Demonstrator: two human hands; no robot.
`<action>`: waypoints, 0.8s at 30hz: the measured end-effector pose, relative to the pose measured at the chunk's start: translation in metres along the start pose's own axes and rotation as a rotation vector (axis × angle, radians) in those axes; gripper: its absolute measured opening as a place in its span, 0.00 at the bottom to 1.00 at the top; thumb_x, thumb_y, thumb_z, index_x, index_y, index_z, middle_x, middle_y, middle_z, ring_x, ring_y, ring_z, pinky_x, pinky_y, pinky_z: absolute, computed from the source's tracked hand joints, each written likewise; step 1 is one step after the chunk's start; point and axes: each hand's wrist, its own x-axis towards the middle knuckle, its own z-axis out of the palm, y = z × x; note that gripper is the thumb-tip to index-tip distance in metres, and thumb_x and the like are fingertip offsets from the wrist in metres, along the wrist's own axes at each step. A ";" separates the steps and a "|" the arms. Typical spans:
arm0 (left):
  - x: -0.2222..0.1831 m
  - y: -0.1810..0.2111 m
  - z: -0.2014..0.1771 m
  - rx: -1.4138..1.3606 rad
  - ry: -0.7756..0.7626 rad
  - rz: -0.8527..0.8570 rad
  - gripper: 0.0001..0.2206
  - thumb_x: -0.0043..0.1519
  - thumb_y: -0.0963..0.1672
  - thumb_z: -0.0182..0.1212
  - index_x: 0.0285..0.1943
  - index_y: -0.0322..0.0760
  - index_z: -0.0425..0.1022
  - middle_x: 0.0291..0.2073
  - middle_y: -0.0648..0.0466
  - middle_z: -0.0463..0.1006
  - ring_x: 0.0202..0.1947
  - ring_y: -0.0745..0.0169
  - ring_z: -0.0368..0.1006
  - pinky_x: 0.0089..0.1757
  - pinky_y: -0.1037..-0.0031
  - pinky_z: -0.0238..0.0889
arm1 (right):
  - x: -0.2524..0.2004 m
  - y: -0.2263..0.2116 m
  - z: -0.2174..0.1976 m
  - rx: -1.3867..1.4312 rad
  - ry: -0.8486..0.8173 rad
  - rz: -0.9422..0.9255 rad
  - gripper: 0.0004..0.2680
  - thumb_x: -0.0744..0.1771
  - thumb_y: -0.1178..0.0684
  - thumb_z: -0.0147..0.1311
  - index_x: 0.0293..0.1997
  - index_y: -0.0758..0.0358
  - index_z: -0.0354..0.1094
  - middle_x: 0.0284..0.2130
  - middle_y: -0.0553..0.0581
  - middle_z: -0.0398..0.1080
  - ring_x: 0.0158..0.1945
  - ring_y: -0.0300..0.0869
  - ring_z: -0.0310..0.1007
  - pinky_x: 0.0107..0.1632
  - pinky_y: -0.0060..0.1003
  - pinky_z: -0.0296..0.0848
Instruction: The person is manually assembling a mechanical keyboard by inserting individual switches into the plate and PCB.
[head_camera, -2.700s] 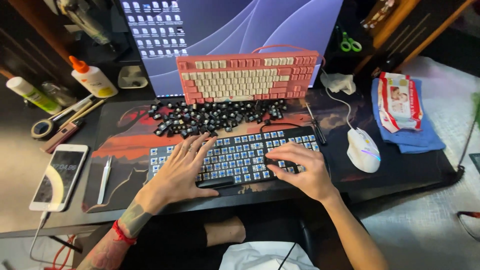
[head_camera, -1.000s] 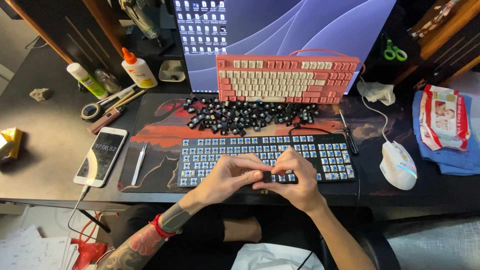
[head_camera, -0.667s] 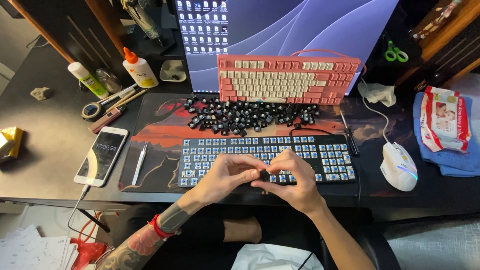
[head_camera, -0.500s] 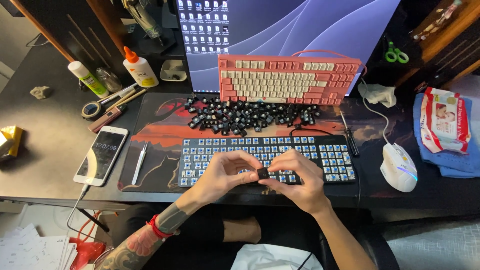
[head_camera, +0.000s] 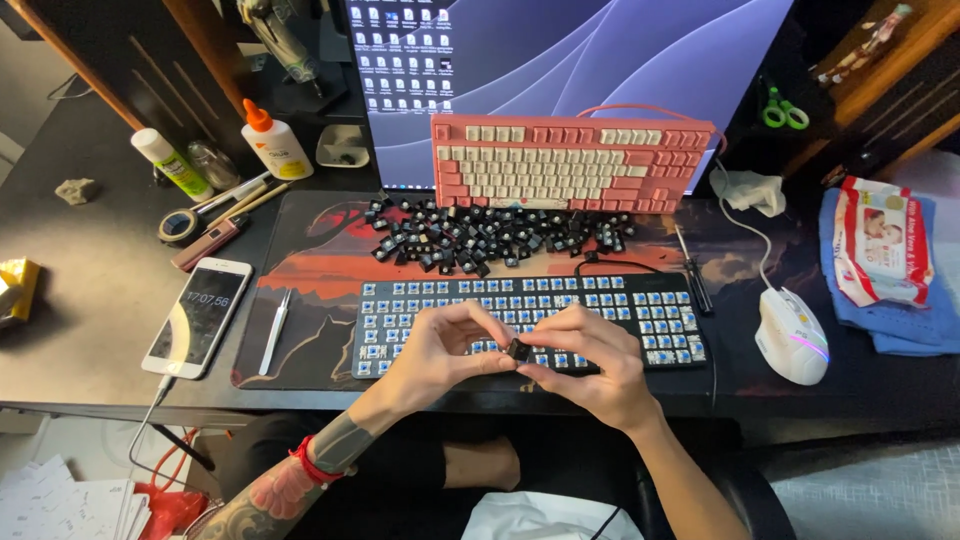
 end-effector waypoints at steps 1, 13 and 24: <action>0.000 0.001 0.000 0.010 0.001 0.000 0.12 0.58 0.34 0.88 0.46 0.24 0.89 0.42 0.39 0.95 0.49 0.49 0.93 0.59 0.57 0.85 | -0.001 0.000 0.000 0.003 0.001 0.003 0.09 0.67 0.61 0.80 0.51 0.68 0.89 0.40 0.62 0.88 0.39 0.53 0.90 0.43 0.46 0.89; -0.002 0.001 0.007 0.058 -0.012 -0.018 0.15 0.59 0.34 0.88 0.53 0.24 0.91 0.43 0.39 0.96 0.50 0.49 0.93 0.60 0.55 0.84 | -0.006 -0.007 -0.009 -0.033 -0.025 0.050 0.09 0.67 0.61 0.79 0.52 0.68 0.89 0.42 0.62 0.89 0.40 0.52 0.91 0.44 0.45 0.90; -0.004 0.002 0.019 0.321 -0.077 -0.171 0.10 0.66 0.42 0.82 0.54 0.37 0.91 0.48 0.49 0.95 0.53 0.54 0.94 0.59 0.66 0.88 | -0.041 -0.008 -0.028 -0.229 -0.200 0.104 0.10 0.72 0.64 0.72 0.61 0.71 0.81 0.59 0.64 0.82 0.62 0.55 0.87 0.66 0.50 0.91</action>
